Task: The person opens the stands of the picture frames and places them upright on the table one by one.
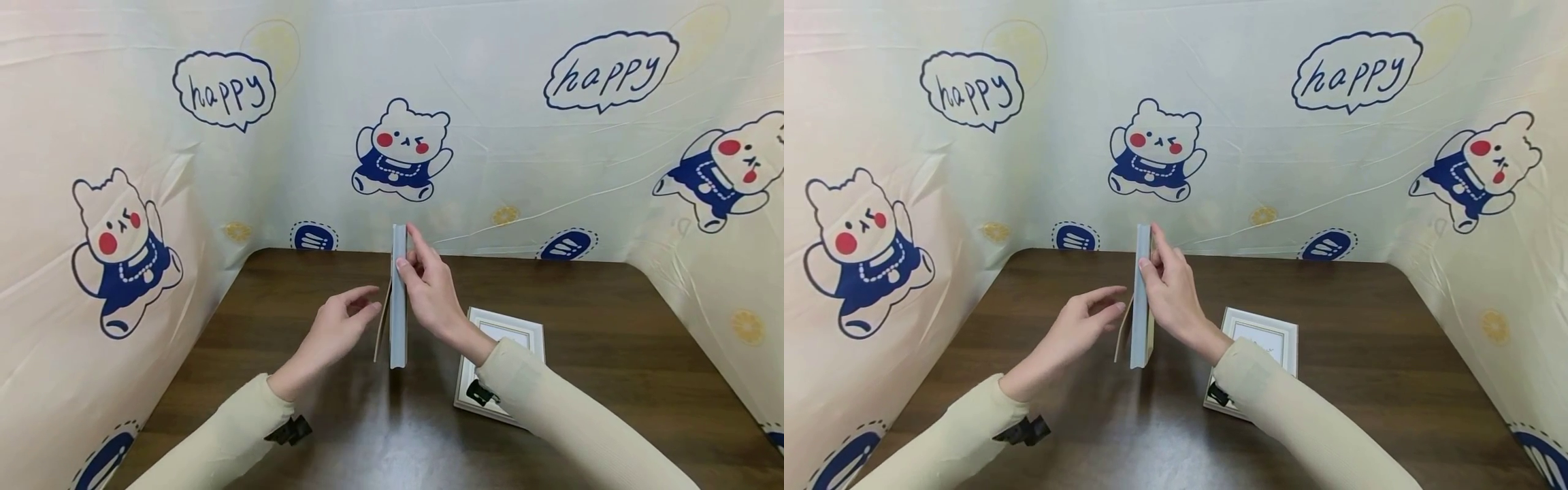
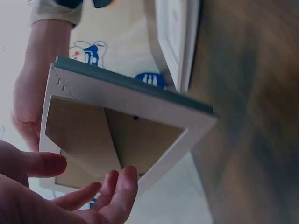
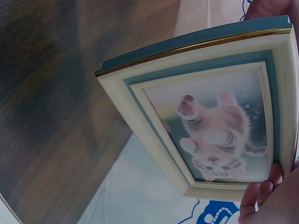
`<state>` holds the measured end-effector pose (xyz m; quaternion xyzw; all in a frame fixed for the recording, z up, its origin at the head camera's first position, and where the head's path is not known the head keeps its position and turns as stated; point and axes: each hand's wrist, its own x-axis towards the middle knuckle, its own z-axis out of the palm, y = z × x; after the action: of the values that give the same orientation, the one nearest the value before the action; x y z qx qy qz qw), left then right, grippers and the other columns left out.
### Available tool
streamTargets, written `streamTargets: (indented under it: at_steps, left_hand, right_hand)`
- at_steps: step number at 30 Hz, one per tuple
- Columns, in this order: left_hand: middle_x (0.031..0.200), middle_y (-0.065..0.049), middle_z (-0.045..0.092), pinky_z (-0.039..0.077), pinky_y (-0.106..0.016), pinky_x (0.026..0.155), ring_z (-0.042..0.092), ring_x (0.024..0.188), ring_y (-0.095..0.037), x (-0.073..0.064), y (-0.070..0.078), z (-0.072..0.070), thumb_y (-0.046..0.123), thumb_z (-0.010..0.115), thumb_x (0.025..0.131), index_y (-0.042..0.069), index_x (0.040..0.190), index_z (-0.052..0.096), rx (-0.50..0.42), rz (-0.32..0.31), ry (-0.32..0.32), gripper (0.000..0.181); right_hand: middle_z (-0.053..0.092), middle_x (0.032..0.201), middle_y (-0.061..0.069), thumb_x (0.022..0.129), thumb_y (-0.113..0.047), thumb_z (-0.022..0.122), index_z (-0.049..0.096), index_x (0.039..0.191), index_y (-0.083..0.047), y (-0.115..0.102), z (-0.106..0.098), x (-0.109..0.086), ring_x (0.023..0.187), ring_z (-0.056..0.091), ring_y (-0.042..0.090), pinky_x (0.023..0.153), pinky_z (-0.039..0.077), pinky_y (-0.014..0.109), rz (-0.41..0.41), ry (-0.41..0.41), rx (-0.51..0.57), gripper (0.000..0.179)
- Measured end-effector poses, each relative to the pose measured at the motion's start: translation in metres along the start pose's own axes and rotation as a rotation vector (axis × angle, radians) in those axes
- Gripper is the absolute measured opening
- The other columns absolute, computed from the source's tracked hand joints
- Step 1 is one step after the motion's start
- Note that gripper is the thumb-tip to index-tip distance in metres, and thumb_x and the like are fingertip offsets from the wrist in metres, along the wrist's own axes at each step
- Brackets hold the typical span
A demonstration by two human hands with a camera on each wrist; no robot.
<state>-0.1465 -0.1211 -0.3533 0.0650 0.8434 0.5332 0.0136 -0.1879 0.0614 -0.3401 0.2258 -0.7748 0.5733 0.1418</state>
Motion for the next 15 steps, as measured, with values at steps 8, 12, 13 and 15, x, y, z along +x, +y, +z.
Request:
streamTargets:
  at_steps: [8,12,13,15]
  left_hand:
    - [0.133,-0.022,0.066,0.056,-0.05,0.096,0.07,0.106,-0.033,0.0066,-0.0021,0.0043,0.013,0.059,0.107,0.002,0.144,0.061,-0.332,-0.167,-0.08,0.039]
    - [0.129,-0.018,0.068,0.059,-0.047,0.089,0.071,0.098,-0.026,0.0063,-0.0007,0.0057,0.017,0.062,0.106,0.002,0.144,0.061,-0.376,-0.186,-0.091,0.041]
    - [0.129,-0.017,0.069,0.06,-0.046,0.087,0.072,0.097,-0.025,0.0064,-0.0004,0.0058,0.018,0.062,0.106,0.003,0.144,0.061,-0.382,-0.189,-0.092,0.041]
    - [0.128,-0.017,0.069,0.061,-0.043,0.081,0.072,0.094,-0.024,0.0059,0.0008,0.0063,0.019,0.063,0.106,0.004,0.144,0.062,-0.386,-0.188,-0.094,0.042]
  right_hand:
    - [0.054,0.096,0.01,0.111,-0.011,0.051,0.035,0.165,-0.009,0.0011,0.0001,-0.0011,0.089,0.051,0.025,0.078,0.044,0.039,0.001,0.008,0.002,0.057]
    - [0.053,0.096,0.01,0.11,-0.011,0.051,0.035,0.165,-0.008,0.0014,-0.0001,-0.0014,0.089,0.05,0.025,0.078,0.043,0.039,0.003,0.011,-0.002,0.057]
    - [0.052,0.096,0.01,0.11,-0.011,0.051,0.035,0.165,-0.008,0.0012,-0.0003,-0.0015,0.089,0.05,0.026,0.078,0.043,0.039,0.005,0.011,-0.002,0.057]
    - [0.052,0.096,0.01,0.11,-0.01,0.051,0.035,0.165,-0.008,0.0005,-0.0005,-0.0017,0.09,0.05,0.026,0.078,0.043,0.039,0.007,0.012,-0.002,0.057]
